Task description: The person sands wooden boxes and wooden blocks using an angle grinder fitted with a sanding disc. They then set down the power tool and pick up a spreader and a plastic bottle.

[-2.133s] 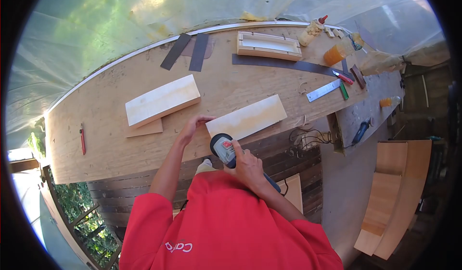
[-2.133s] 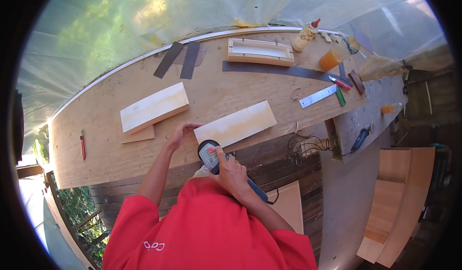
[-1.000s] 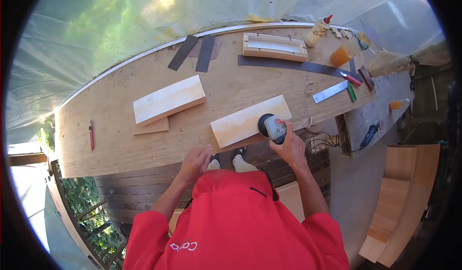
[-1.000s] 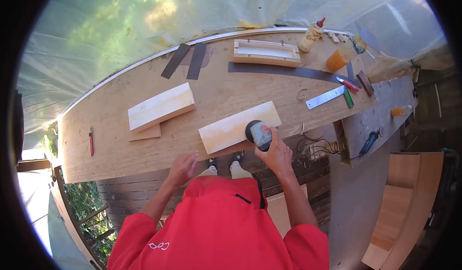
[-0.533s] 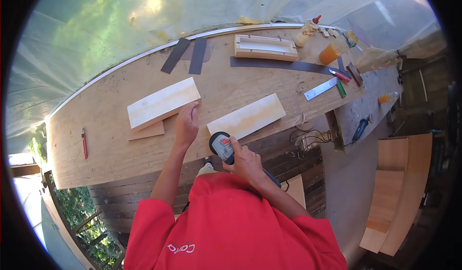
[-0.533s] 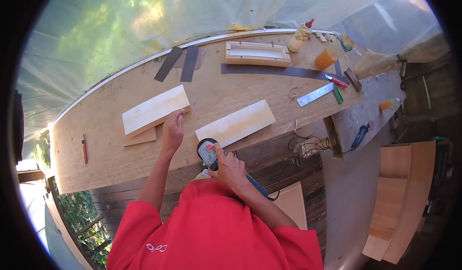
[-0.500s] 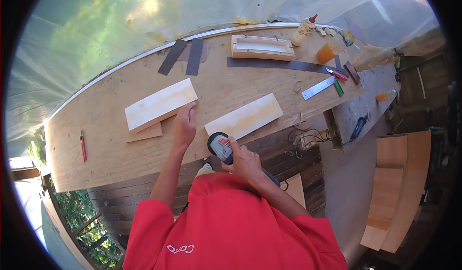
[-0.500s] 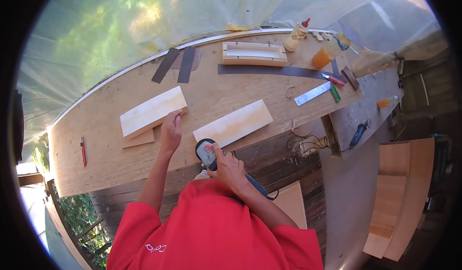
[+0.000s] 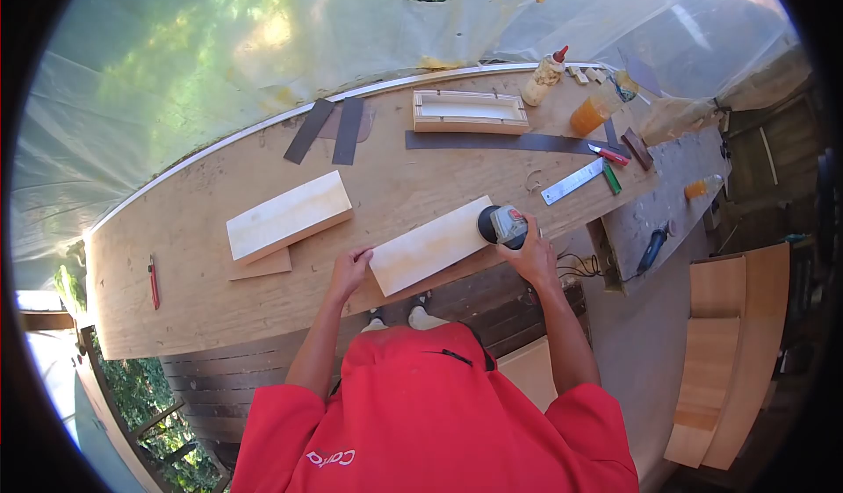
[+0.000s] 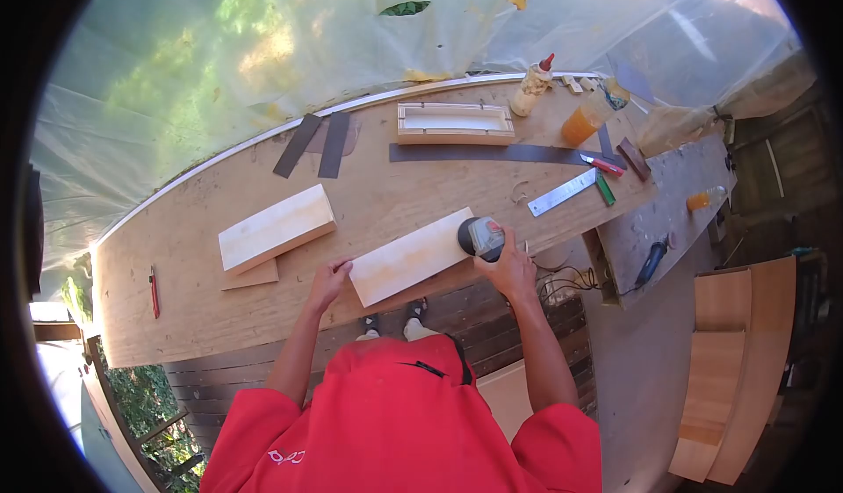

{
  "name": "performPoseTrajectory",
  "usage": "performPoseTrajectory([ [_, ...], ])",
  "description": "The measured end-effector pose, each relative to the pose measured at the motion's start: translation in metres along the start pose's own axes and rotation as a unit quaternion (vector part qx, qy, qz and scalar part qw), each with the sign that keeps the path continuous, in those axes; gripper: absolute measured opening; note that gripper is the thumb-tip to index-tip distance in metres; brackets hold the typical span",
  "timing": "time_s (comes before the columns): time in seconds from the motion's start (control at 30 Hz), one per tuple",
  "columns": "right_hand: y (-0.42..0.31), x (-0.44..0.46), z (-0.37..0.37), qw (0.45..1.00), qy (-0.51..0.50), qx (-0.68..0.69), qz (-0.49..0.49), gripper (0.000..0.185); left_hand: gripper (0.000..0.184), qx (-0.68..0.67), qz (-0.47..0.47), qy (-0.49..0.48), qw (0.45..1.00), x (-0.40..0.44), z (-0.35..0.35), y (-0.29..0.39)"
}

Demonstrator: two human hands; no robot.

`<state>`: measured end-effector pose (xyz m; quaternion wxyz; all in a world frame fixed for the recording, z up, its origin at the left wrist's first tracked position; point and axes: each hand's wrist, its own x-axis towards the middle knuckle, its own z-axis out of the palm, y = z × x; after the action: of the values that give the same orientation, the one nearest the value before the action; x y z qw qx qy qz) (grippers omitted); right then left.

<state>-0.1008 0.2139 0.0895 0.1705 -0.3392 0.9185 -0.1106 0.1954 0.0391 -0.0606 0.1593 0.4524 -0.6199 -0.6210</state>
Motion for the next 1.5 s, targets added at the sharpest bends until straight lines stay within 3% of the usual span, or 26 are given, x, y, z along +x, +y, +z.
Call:
performPoseTrajectory([
  [0.17, -0.013, -0.003, 0.011, 0.999, -0.033, 0.006, -0.01, 0.076, 0.028, -0.023, -0.02, -0.016, 0.999, 0.0, -0.003, 0.008],
  [0.23, -0.033, -0.017, 0.022, 0.998, -0.054, 0.005, -0.037, 0.078, 0.031, -0.169, -0.05, -0.058, 0.983, 0.005, -0.007, 0.003],
  [0.27, -0.045, -0.026, 0.027, 0.997, -0.063, 0.004, -0.049, 0.079, 0.031, -0.167, -0.049, -0.062, 0.983, 0.005, -0.011, 0.0],
  [0.33, -0.056, -0.042, 0.044, 0.994, -0.078, 0.001, -0.079, 0.084, 0.034, -0.472, -0.074, -0.133, 0.869, 0.001, -0.021, -0.003],
  [0.47, -0.069, -0.058, 0.047, 0.99, -0.11, -0.008, -0.092, 0.086, 0.036, -0.468, -0.077, -0.125, 0.872, -0.004, -0.014, -0.001],
  [0.53, -0.063, -0.054, 0.045, 0.988, -0.118, -0.016, -0.094, 0.086, 0.036, -0.239, -0.04, -0.053, 0.969, -0.005, -0.005, -0.001],
  [0.57, -0.054, -0.047, 0.041, 0.992, -0.097, -0.009, -0.079, 0.085, 0.036, -0.238, -0.04, -0.053, 0.969, -0.005, -0.003, -0.002],
  [0.63, -0.035, -0.028, 0.025, 0.996, -0.071, 0.01, -0.045, 0.082, 0.033, -0.059, -0.032, -0.019, 0.998, -0.009, 0.001, 0.007],
  [0.77, 0.019, 0.014, -0.007, 0.999, -0.026, 0.004, 0.041, 0.079, 0.031, -0.063, -0.038, 0.005, 0.997, -0.01, 0.001, 0.016],
  [0.9, 0.035, 0.016, -0.026, 0.999, 0.005, 0.022, 0.048, 0.077, 0.028, -0.089, -0.038, 0.002, 0.995, -0.004, -0.002, 0.009],
  [1.17, -0.002, -0.031, 0.013, 1.0, -0.028, 0.001, -0.006, 0.079, 0.03, -0.022, -0.065, -0.039, 0.997, 0.007, -0.016, 0.029],
  [1.23, -0.011, -0.046, 0.023, 1.0, -0.023, 0.005, -0.001, 0.08, 0.038, 0.047, -0.073, -0.126, 0.988, 0.011, -0.024, 0.034],
  [1.27, -0.017, -0.054, 0.028, 1.0, -0.027, 0.009, -0.011, 0.082, 0.038, 0.046, -0.076, -0.124, 0.988, 0.015, -0.028, 0.03],
  [1.33, -0.03, -0.069, 0.039, 0.999, -0.034, -0.001, -0.036, 0.083, 0.05, -0.122, -0.106, -0.18, 0.97, 0.026, -0.031, 0.021],
  [1.37, -0.041, -0.076, 0.042, 0.998, -0.046, -0.012, -0.034, 0.084, 0.05, -0.123, -0.107, -0.182, 0.97, 0.03, -0.032, 0.019],
  [1.43, -0.057, -0.09, 0.053, 0.997, -0.043, -0.019, -0.063, 0.085, 0.075, -0.121, -0.153, -0.202, 0.96, 0.034, -0.034, 0.017],
  [1.5, -0.072, -0.103, 0.066, 0.993, -0.07, -0.02, -0.096, 0.085, 0.083, -0.117, -0.158, -0.21, 0.958, 0.037, -0.036, 0.019],
])
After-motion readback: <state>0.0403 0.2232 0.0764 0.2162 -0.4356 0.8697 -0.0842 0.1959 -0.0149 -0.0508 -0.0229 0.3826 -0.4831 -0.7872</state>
